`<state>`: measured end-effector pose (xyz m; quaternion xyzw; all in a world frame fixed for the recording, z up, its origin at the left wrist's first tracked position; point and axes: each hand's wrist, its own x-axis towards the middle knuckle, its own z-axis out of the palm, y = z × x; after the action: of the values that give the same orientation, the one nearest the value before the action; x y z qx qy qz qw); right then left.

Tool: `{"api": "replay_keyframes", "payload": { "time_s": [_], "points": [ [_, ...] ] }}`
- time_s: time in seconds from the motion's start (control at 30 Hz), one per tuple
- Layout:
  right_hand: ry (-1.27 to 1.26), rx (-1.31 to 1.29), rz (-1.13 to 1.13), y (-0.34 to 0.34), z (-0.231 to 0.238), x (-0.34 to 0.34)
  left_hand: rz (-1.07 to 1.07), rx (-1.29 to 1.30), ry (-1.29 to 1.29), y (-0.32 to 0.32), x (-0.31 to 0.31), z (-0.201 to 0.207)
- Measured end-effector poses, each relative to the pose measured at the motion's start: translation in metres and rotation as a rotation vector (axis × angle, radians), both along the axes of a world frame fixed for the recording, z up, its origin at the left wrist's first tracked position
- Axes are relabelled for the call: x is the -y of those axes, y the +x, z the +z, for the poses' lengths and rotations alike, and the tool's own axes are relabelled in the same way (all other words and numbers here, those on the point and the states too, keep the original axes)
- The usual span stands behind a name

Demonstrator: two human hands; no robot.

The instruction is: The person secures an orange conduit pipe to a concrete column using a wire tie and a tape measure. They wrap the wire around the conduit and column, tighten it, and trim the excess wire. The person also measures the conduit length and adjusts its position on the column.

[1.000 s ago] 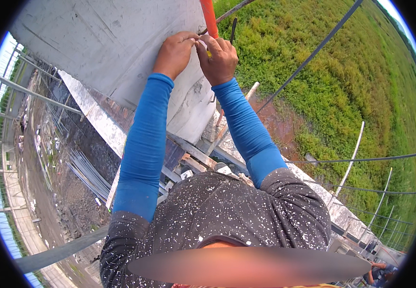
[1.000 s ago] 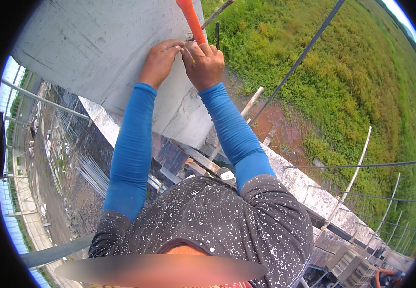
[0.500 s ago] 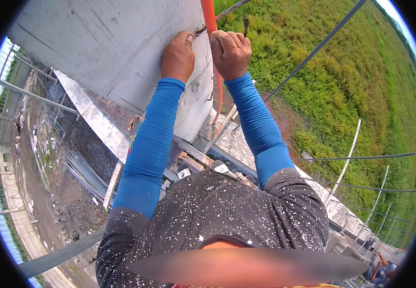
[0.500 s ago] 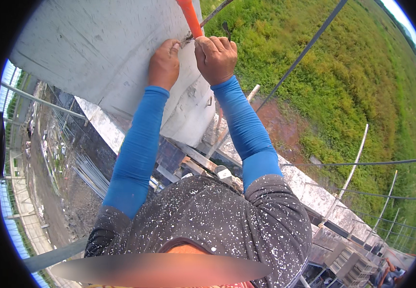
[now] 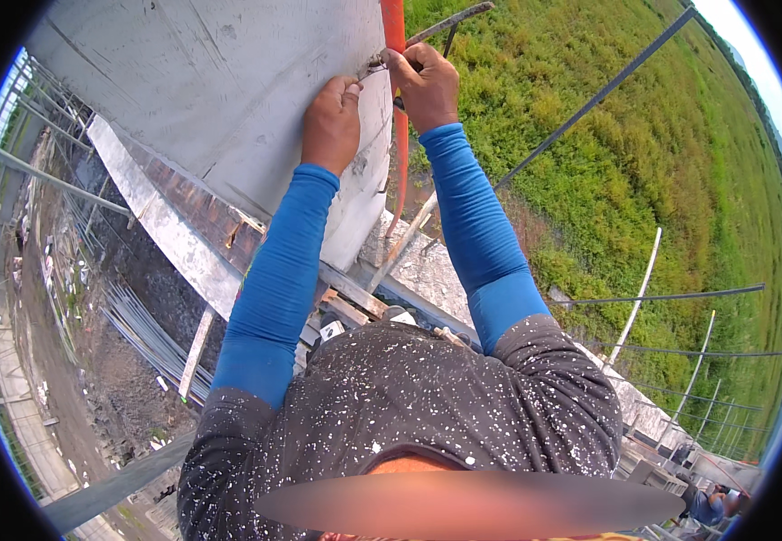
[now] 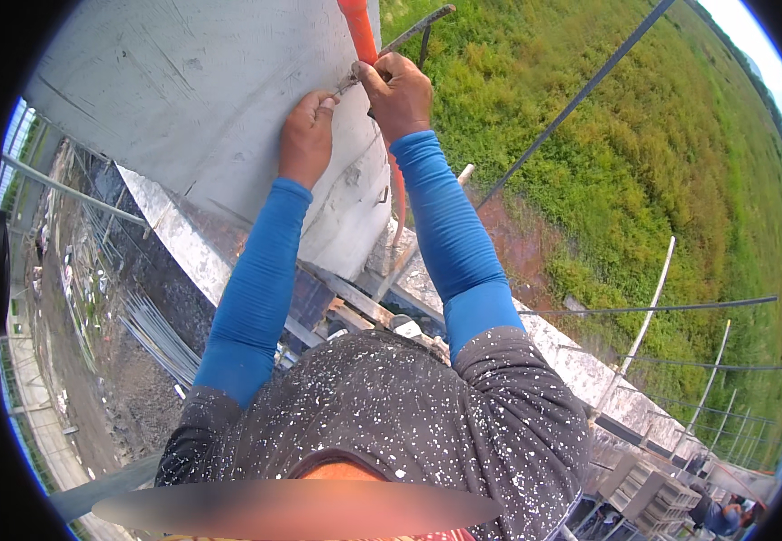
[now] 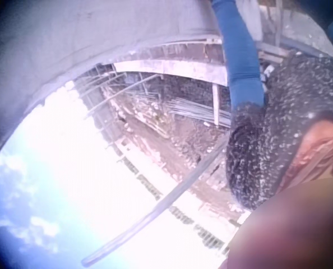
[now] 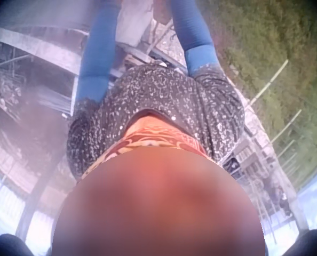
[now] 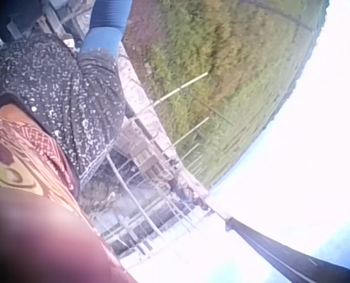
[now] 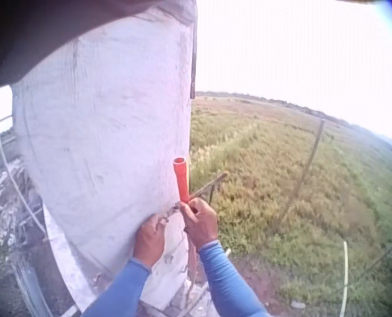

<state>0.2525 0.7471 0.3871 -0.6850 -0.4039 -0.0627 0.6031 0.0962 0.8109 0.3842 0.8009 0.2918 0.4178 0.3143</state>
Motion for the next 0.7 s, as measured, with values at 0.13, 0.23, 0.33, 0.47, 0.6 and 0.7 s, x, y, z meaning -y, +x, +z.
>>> {"api": "replay_keyframes", "payload": {
  "time_s": [0.13, 0.23, 0.33, 0.47, 0.6, 0.7],
  "points": [
    [0.25, -0.423, 0.264, 0.014, -0.02, 0.015, -0.2, -0.21, -0.306, -0.056, 0.023, -0.008],
    [0.333, -0.568, 0.324, 0.021, -0.032, 0.015, -0.241, -0.188, -0.344, -0.1, 0.047, -0.035],
    [0.305, -0.604, 0.282, 0.024, -0.038, 0.014, -0.209, -0.357, -0.377, -0.141, 0.056, -0.063],
    [0.282, -0.632, 0.277, 0.022, -0.037, 0.019, -0.186, -0.411, -0.214, -0.174, 0.061, -0.078],
    [0.291, -0.512, 0.286, 0.018, -0.031, 0.029, -0.179, -0.502, 0.089, -0.193, 0.064, -0.071],
    [0.248, -0.334, 0.264, 0.011, -0.025, 0.031, -0.152, -0.5, 0.219, -0.203, 0.066, -0.062]
  ]
}}
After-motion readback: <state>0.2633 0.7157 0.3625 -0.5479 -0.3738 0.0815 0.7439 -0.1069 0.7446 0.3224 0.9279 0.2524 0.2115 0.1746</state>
